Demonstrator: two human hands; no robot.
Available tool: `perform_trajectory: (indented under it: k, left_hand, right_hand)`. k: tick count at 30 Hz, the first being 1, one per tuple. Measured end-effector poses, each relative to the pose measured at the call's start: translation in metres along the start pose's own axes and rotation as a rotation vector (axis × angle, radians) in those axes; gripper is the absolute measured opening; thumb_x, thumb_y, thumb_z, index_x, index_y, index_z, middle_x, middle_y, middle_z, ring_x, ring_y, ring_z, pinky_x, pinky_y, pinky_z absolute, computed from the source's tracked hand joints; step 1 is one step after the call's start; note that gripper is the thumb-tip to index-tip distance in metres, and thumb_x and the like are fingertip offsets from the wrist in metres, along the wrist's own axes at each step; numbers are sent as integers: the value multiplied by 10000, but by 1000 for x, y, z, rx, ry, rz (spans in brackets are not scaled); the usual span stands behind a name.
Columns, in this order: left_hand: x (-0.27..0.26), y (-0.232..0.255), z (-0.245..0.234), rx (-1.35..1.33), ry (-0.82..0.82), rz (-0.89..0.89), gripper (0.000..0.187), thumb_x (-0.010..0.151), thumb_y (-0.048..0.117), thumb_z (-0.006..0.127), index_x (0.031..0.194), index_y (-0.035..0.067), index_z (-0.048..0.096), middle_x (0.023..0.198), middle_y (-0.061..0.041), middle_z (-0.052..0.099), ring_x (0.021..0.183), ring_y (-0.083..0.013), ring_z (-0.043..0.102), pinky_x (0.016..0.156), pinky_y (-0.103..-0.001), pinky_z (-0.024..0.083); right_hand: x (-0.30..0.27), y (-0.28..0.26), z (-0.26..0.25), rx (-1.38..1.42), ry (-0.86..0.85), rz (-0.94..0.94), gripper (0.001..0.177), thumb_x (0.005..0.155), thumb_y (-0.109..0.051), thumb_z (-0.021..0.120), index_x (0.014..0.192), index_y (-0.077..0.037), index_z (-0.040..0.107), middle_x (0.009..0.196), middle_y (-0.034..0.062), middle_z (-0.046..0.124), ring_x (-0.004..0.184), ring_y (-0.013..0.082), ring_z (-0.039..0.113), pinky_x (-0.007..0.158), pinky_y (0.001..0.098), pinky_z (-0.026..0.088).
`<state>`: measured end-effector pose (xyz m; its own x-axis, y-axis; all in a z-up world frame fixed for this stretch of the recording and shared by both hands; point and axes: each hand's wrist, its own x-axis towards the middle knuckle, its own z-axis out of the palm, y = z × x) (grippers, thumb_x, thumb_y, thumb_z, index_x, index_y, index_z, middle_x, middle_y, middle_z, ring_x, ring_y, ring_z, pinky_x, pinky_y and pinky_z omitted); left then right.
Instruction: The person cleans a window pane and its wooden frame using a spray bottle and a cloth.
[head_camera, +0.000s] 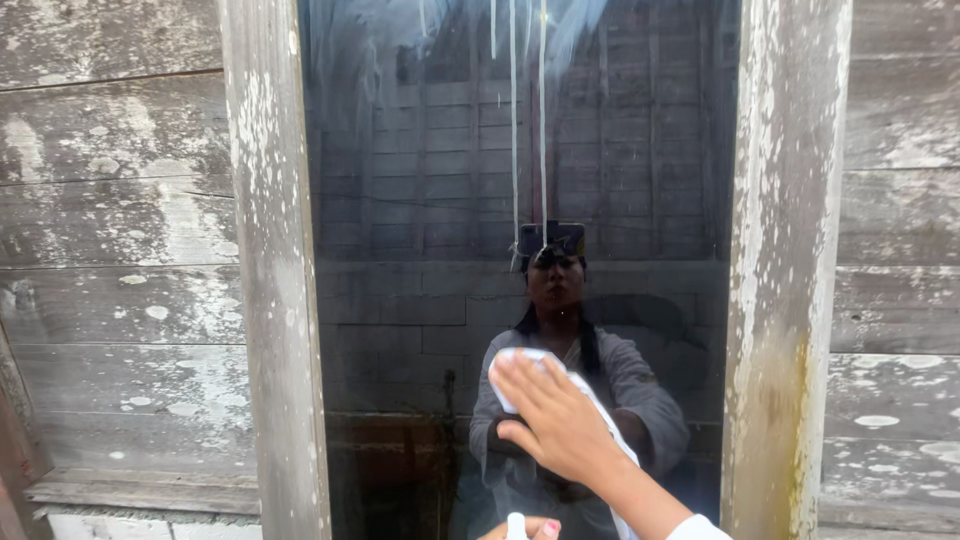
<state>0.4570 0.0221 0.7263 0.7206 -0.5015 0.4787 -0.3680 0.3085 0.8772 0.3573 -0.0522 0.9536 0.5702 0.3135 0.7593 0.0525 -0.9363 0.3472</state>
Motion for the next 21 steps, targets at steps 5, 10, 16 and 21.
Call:
perform_trajectory:
  k: [5, 10, 16, 21]
  left_hand:
    - [2, 13, -18, -45, 67, -84, 184, 731, 249, 886, 755, 68, 869, 530, -40, 755, 516, -104, 698, 575, -273, 565]
    - [-1, 29, -18, -52, 52, -190, 238, 754, 260, 879, 817, 32, 851, 538, -103, 737, 484, -128, 672, 528, -282, 531]
    - [-9, 61, -1, -92, -127, -386, 285, 825, 319, 820, 918, 51, 847, 579, -107, 734, 485, -125, 657, 522, -279, 515]
    - [-12, 69, 4, -64, -141, -381, 295, 823, 333, 810, 918, 57, 852, 574, -109, 739, 477, -121, 662, 517, -275, 527]
  right_hand:
    - [-31, 41, -34, -222, 98, 180, 738, 843, -468, 645, 1443, -69, 486, 1496, 135, 490, 1427, 316, 407, 1210, 502, 257]
    - [31, 87, -58, -401, 479, 467, 669, 1048, -327, 550, 1552, 87, 401, 1610, 319, 367, 1505, 487, 332, 1226, 569, 210]
    - [31, 6, -14, -40, -7, 30, 647, 924, -462, 597, 1468, -124, 508, 1534, 74, 526, 1436, 274, 447, 1213, 436, 320]
    - [-39, 34, -23, -226, 13, 41, 736, 924, -512, 595, 1520, -99, 468, 1545, 102, 490, 1445, 267, 426, 1211, 481, 265]
